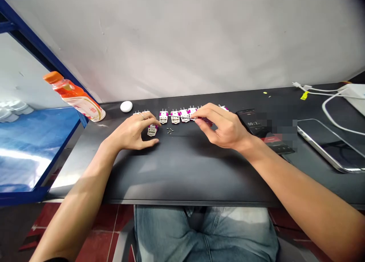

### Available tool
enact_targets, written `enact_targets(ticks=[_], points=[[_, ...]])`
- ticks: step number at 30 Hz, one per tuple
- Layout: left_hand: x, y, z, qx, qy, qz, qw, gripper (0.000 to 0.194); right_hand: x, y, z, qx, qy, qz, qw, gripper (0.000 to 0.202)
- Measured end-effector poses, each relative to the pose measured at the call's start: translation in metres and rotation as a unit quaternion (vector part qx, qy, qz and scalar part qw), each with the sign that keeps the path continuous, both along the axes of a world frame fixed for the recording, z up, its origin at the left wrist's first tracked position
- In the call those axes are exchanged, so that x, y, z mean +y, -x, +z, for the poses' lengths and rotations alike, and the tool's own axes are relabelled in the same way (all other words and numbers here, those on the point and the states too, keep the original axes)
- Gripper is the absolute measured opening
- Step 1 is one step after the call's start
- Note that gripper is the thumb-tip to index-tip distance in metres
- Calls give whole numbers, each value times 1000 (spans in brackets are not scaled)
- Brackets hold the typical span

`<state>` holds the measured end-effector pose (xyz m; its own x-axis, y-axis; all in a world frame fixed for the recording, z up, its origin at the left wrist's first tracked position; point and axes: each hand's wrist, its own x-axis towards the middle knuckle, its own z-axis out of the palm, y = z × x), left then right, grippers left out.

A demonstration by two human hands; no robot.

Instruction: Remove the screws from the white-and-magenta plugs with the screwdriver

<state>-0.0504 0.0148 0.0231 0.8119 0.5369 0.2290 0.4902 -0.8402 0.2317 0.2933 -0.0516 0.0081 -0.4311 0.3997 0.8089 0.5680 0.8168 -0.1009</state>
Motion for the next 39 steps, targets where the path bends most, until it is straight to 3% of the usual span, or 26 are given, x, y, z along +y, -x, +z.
enact_targets(ticks=[10,16,28,39], points=[[12,8,-9,-34,34,20,999,45,1,-2,-2,-13,14,5,1000,26],[14,0,-17,-42,-31,39,998,30,2,-1,-4,-11,6,10,1000,25],[16,-7,-31,-52,-105,111,987,28,1,0,-9,-42,29,14,999,24],[5,-21,-32,-49,-69,84,993,27,1,1,-10,-47,70,2,996,24]])
